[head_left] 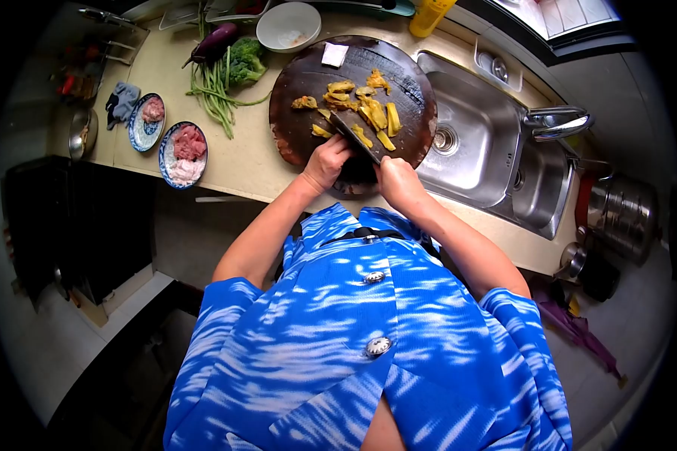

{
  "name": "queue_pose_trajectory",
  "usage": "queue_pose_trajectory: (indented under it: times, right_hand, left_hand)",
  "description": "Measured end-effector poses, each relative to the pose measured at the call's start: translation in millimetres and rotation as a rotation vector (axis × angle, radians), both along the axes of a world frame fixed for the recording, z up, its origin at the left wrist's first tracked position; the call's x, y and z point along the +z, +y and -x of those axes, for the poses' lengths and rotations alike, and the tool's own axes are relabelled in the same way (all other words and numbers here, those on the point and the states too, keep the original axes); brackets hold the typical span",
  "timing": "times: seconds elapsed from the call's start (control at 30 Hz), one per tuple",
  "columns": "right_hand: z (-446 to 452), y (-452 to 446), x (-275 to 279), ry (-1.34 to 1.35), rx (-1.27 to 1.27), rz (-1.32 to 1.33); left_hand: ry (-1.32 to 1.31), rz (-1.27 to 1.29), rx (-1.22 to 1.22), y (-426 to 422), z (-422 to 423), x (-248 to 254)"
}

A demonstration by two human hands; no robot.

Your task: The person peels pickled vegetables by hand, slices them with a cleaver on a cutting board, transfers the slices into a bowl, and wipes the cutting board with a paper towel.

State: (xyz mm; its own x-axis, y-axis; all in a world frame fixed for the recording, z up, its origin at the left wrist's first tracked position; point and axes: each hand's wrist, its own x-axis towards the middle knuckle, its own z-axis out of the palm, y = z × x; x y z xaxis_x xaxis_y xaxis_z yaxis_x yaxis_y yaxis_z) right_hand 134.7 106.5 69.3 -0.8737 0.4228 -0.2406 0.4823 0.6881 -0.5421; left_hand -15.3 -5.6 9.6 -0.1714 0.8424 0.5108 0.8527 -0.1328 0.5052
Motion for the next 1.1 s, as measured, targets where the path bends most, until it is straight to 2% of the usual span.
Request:
queue_pose_trajectory:
  times: [0.13, 0.23, 0.3, 0.37, 0.5, 0.57, 0.6, 0.63, 0.7, 0.77, 0.9, 0.97, 1.0, 1.1]
  right_hand:
    - [-11.4, 3.7, -1.7, 0.102, -0.118, 0.162]
    - [-25.9, 17.3, -0.8, 0.213, -0.377, 0.354]
    - [-35.4, 33.6, -2.4, 0.261, -0.522, 0.576]
    - [-43.4, 49.5, -5.7, 0.254, -0.598, 0.671]
    - [-59.9, 63.9, -19.7, 0.286, -0.781, 0.81]
    - [-66.6, 67.2, -25.1, 0.254, -0.797, 0.825]
    - [-68.4, 66.7, -25.9, 0.25, -0.791, 0.825]
    - [-69.3, 66.3, -27.8, 0.248, -0.787, 0.825]
    - [-68.3, 63.7, -33.7, 0.24, -0.795, 0.843]
    - [-69.6, 60.6, -39.3, 0.224, -0.809, 0.865]
    - [-64.3, 53.5, -41.4, 0.235, -0.816, 0.994]
    - [-60.1, 51.5, -42.1, 0.157, -0.757, 1.005]
    - [-56.0, 49.0, -40.8, 0.153, -0.755, 1.01]
    - [-44.9, 43.6, -37.1, 0.123, -0.701, 1.039]
  left_hand:
    - [0.092, 0.111, -0.004, -3.0, 0.5, 1.7]
    - [-0.017, 0.061, -0.009, 1.4, 2.4, 14.8]
    - [-0.007, 0.07, 0.024, 10.0, 13.4, 14.9]
    - [0.031, 0.064, 0.275, 28.5, 29.5, 19.2]
    - [0.048, 0.1, 0.471, 67.4, 59.6, 7.6]
    - [-0.125, 0.309, 0.441, 75.2, 71.3, -8.1]
    - [-0.068, 0.371, 0.406, 74.8, 73.2, -3.1]
    - [-0.064, 0.372, 0.408, 72.3, 74.0, -2.2]
    - [-0.237, 0.396, 0.184, 68.5, 70.2, 3.9]
    - [-0.244, 0.31, 0.169, 59.6, 60.1, 10.0]
    - [-0.156, 0.318, 0.34, 35.0, 64.9, 25.7]
    - [-0.079, 0.173, 0.415, 22.1, 72.4, 22.3]
    - [-0.125, 0.285, 0.439, 14.0, 76.5, 21.2]
    - [-0.114, 0.242, 0.522, 0.2, 78.1, 18.0]
